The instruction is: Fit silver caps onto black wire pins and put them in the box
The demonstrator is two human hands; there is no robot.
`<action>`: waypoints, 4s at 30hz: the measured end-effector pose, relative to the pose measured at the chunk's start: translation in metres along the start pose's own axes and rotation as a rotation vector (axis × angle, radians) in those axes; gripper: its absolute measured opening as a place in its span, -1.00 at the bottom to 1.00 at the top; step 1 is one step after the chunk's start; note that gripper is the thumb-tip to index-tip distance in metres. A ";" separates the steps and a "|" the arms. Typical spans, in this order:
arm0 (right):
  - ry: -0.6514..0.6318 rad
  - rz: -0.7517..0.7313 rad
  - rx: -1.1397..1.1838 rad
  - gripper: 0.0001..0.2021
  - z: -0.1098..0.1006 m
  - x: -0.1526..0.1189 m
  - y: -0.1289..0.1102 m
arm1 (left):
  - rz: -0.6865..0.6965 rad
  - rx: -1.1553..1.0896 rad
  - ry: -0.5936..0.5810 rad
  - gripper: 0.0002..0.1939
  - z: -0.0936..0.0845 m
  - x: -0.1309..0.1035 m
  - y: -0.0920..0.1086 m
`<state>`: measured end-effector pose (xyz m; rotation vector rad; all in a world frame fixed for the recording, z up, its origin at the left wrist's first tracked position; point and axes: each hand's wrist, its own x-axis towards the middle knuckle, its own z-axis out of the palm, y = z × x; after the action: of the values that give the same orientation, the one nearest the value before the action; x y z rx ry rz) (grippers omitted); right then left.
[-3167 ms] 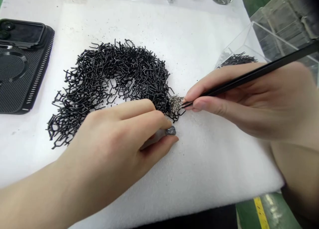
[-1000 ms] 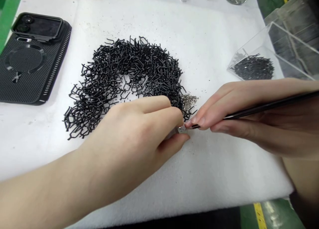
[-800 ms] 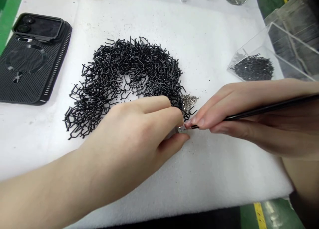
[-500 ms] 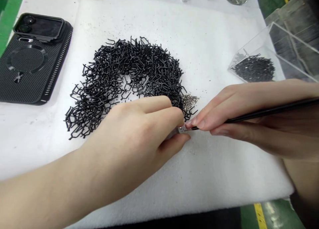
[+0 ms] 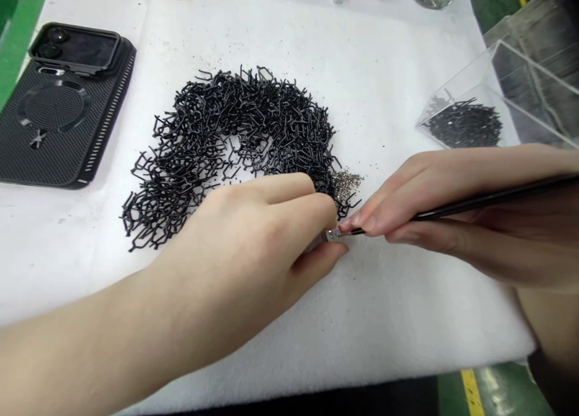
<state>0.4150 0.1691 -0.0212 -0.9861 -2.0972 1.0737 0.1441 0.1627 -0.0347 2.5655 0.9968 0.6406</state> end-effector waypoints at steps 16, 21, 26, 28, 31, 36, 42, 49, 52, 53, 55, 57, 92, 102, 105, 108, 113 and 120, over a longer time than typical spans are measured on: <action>0.006 -0.006 -0.003 -0.92 0.001 -0.003 0.002 | -0.027 0.031 -0.042 -0.81 0.000 0.000 -0.002; 0.010 -0.012 0.006 -0.80 -0.001 -0.008 0.007 | -0.031 0.038 -0.084 -0.84 0.008 0.005 -0.006; -0.001 -0.004 -0.019 -0.90 -0.001 -0.005 0.005 | -0.032 0.045 -0.090 -0.84 0.011 0.008 -0.006; -0.001 0.002 -0.027 -0.96 0.000 -0.004 0.004 | -0.033 0.049 -0.091 -0.84 0.010 0.007 -0.006; 0.000 0.005 -0.035 -0.97 0.000 -0.004 0.003 | -0.037 0.049 -0.081 -0.81 0.007 0.004 -0.004; -0.001 0.020 -0.026 -0.97 -0.001 -0.002 0.000 | -0.030 0.021 -0.018 -0.77 -0.002 -0.001 0.002; 0.015 0.002 0.045 -0.82 -0.001 -0.003 0.004 | -0.024 -0.015 -0.016 -0.85 0.000 0.001 0.001; 0.007 0.006 0.013 -0.85 0.000 -0.002 0.001 | 0.002 -0.029 -0.012 -0.84 0.003 0.004 -0.002; 0.016 -0.013 0.041 -0.83 0.001 -0.001 0.002 | -0.014 -0.007 -0.029 -0.86 -0.001 0.002 0.001; 0.018 -0.014 0.048 -0.81 0.001 -0.002 0.003 | -0.010 -0.008 -0.022 -0.85 -0.002 0.001 0.002; 0.020 -0.017 0.058 -0.81 0.001 -0.003 0.004 | 0.005 -0.012 -0.009 -0.85 -0.001 -0.001 0.001; 0.020 -0.004 0.050 -0.82 0.001 -0.004 0.004 | 0.011 -0.009 -0.008 -0.83 0.001 -0.002 -0.001; 0.071 0.035 0.014 -0.94 0.000 0.000 0.001 | 0.013 -0.038 -0.021 -0.84 0.004 0.001 -0.005; 0.206 0.134 -0.111 -0.92 -0.003 0.000 0.005 | -0.009 -0.118 0.008 -0.80 0.003 -0.005 -0.010; 0.191 0.140 -0.078 -0.93 -0.003 0.001 0.005 | -0.021 -0.098 0.006 -0.80 0.003 -0.006 -0.010; 0.171 0.139 -0.069 -0.95 -0.003 -0.001 0.004 | -0.022 -0.092 0.004 -0.81 0.003 -0.007 -0.010; 0.169 0.179 -0.193 -0.96 -0.003 -0.002 0.000 | -0.033 -0.120 0.011 -0.83 0.006 -0.007 -0.011; 0.163 0.160 -0.199 -0.97 -0.004 0.000 0.002 | -0.031 -0.104 -0.002 -0.74 0.003 -0.005 -0.007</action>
<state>0.4183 0.1713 -0.0208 -1.3106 -2.0468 0.8389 0.1386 0.1637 -0.0421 2.4553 0.9742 0.6639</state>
